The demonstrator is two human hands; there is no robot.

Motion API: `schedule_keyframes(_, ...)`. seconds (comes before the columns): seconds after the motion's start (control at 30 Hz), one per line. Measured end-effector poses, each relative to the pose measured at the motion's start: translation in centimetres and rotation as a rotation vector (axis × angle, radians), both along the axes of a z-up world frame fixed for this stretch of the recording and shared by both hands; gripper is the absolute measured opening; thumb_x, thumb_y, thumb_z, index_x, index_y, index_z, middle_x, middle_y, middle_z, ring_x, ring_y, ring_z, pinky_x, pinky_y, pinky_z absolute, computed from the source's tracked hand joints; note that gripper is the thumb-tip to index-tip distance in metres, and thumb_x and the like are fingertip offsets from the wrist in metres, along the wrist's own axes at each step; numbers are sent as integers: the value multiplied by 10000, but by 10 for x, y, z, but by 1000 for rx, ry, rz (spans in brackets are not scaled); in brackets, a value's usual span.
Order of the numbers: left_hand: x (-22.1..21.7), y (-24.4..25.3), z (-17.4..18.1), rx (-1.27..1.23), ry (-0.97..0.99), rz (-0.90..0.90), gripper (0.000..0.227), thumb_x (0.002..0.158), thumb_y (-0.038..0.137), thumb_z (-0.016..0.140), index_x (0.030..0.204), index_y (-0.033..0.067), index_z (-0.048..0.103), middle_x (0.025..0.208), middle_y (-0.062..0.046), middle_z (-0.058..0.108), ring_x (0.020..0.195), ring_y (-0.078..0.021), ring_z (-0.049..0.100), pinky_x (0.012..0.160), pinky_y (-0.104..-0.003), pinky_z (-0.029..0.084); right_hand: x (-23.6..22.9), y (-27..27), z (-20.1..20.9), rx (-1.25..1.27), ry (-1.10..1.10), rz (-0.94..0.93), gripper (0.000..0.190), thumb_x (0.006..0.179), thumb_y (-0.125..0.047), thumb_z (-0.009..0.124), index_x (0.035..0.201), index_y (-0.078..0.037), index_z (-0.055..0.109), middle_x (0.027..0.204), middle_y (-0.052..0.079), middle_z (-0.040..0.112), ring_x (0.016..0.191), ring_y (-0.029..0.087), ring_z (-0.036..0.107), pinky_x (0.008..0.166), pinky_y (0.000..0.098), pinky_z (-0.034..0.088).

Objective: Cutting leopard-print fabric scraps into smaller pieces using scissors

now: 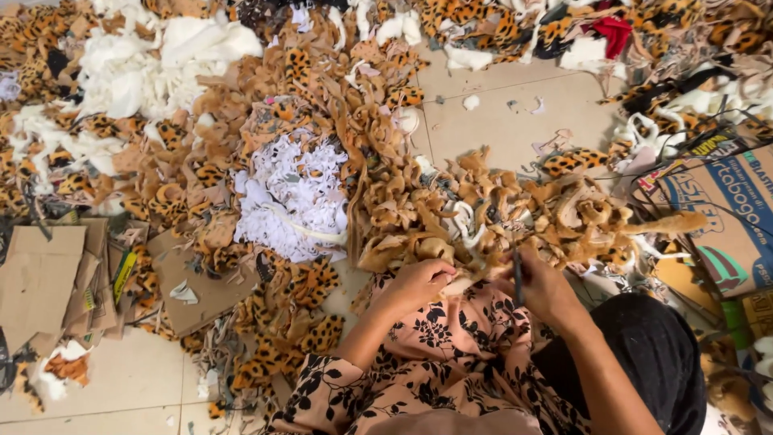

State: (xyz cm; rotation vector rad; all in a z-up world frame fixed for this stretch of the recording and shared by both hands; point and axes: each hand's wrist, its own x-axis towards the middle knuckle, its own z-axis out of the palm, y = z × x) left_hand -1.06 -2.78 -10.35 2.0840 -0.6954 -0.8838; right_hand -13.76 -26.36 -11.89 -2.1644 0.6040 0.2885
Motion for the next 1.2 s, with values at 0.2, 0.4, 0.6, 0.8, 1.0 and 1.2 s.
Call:
schedule_keyframes(0.2, 16, 15, 45, 275, 183, -84, 398, 1039, 275, 426, 1359, 133, 615, 1006, -6, 705, 568, -91, 477, 548, -273, 317, -49, 18, 42, 427, 322, 216, 1184, 508, -860, 531, 1465, -162, 506, 1430, 135, 631, 1286, 334, 659, 1096, 524, 571)
schedule_keyframes(0.4, 15, 18, 67, 396, 216, -40, 425, 1016, 403, 429, 1303, 180, 650, 1192, -8, 719, 879, -161, 666, 737, -307, 448, -65, 35, 14, 805, 452, 331, 863, 652, -684, 631, 1309, -125, 656, 868, 43, 686, 793, 156, 648, 731, 281, 575)
schedule_keyframes(0.6, 8, 18, 64, 304, 286, -16, 425, 998, 410, 476, 1330, 181, 611, 1252, -33, 676, 1021, -185, 655, 826, -306, 450, -30, 45, 9, 716, 295, 399, 813, 712, -735, 491, 1269, -154, 606, 970, 47, 728, 859, 148, 723, 593, 228, 567)
schedule_keyframes(0.8, 4, 11, 67, -56, 147, -90, 555, 948, 150, 617, 1460, 141, 402, 1333, -115, 569, 1172, -234, 610, 1000, -412, 540, -22, 47, 43, 763, 9, 243, 566, 721, -557, 758, 1123, -159, 728, 895, 77, 749, 824, 242, 798, 836, 389, 665)
schedule_keyframes(1.0, 1, -7, 27, -271, 1, -178, 852, 919, 63, 665, 1584, 302, 187, 1693, -162, 44, 1529, -350, 156, 1180, -599, 225, -36, 62, 64, 784, -15, 351, 555, 763, -591, 745, 1084, -139, 703, 829, -6, 570, 688, 148, 511, 649, 297, 482)
schedule_keyframes(1.2, -19, -19, 37, -183, 184, -177, 565, 896, -101, 556, 1416, 116, 523, 1455, -229, 492, 965, -192, 619, 816, -299, 582, -29, 63, 69, 638, -186, 332, 619, 768, -669, 688, 1097, -145, 706, 949, 27, 726, 842, 184, 695, 790, 336, 602)
